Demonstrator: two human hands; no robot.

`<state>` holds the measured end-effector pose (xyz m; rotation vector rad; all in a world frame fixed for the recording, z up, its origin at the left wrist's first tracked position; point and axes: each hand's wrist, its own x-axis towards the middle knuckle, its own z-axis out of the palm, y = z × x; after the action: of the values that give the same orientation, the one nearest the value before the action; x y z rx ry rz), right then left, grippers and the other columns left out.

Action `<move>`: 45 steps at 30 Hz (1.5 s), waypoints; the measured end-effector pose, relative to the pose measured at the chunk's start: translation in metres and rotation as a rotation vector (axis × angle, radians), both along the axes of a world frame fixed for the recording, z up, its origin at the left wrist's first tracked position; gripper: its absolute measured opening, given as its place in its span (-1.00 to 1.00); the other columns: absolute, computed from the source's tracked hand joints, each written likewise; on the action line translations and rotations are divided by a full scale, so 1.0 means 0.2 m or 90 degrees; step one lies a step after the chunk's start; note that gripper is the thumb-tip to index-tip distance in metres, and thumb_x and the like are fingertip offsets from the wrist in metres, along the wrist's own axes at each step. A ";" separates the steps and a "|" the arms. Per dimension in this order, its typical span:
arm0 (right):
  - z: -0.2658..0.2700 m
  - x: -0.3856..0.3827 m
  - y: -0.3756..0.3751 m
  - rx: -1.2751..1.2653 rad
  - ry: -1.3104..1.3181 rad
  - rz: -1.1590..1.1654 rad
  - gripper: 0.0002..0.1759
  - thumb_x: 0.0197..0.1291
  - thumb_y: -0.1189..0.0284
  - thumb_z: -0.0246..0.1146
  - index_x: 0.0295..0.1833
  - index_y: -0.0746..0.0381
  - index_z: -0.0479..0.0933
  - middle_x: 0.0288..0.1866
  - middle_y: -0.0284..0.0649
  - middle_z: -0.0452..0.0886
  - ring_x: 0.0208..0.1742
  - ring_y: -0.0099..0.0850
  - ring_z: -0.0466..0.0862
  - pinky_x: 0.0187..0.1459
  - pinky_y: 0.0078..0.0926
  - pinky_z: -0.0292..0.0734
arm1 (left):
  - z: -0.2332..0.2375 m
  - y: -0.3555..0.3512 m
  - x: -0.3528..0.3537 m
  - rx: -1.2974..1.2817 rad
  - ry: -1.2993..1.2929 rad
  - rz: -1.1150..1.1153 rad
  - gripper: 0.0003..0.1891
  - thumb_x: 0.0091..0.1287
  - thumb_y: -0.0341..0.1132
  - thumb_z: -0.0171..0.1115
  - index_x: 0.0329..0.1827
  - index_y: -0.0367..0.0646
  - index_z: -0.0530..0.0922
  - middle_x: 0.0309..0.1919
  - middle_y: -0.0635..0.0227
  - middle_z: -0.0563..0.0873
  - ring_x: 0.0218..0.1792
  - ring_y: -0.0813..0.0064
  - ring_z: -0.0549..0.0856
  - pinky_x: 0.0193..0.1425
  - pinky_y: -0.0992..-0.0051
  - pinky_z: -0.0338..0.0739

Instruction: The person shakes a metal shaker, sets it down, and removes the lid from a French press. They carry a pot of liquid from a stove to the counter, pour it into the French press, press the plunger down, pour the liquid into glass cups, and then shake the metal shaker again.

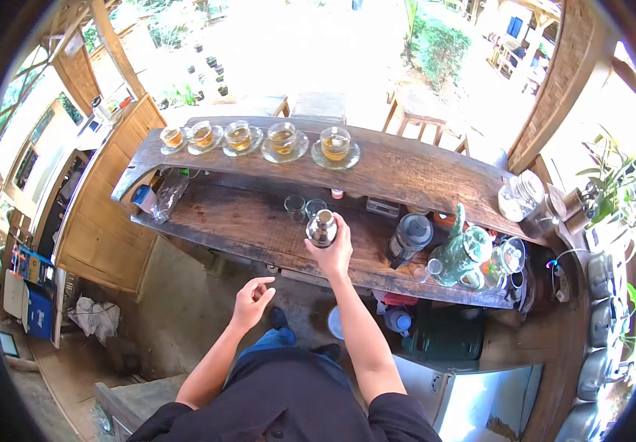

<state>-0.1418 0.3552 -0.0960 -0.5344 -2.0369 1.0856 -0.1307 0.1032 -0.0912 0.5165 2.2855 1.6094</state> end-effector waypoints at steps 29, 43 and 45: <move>1.04 0.33 -0.99 -0.170 0.693 0.012 0.38 -0.22 0.09 0.72 0.56 0.01 -0.13 0.36 0.00 0.40 0.30 0.03 0.55 0.28 0.15 0.55 | 1.08 -0.11 -0.34 0.369 0.674 -0.347 -0.08 -0.18 -0.21 0.63 0.40 0.02 0.48 0.27 0.30 0.59 0.22 0.15 0.60 0.26 0.17 0.57; 1.00 0.43 -1.38 -0.013 0.583 0.000 0.38 -0.30 -0.04 0.71 0.54 -0.22 -0.11 0.35 0.13 0.33 0.20 0.07 0.62 0.24 0.17 0.61 | 1.10 -0.39 -0.44 0.509 0.598 -0.480 -0.34 -0.12 -0.35 0.49 0.21 0.00 0.68 0.10 0.28 0.64 0.09 0.19 0.64 0.16 0.22 0.60; 0.93 0.40 -1.33 0.048 0.327 -0.033 0.29 -0.28 -0.04 0.70 0.50 0.15 0.10 0.29 0.05 0.43 0.32 -0.07 0.54 0.22 -0.05 0.60 | 0.86 -0.41 -0.51 0.438 0.513 -0.441 -0.26 -0.16 -0.34 0.58 0.25 -0.05 0.63 0.13 0.23 0.65 0.11 0.17 0.66 0.19 0.21 0.60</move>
<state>-0.0620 0.0889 0.0896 -0.2346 -1.5956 0.9887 -0.2328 0.0217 0.0803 2.1527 1.4952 1.9273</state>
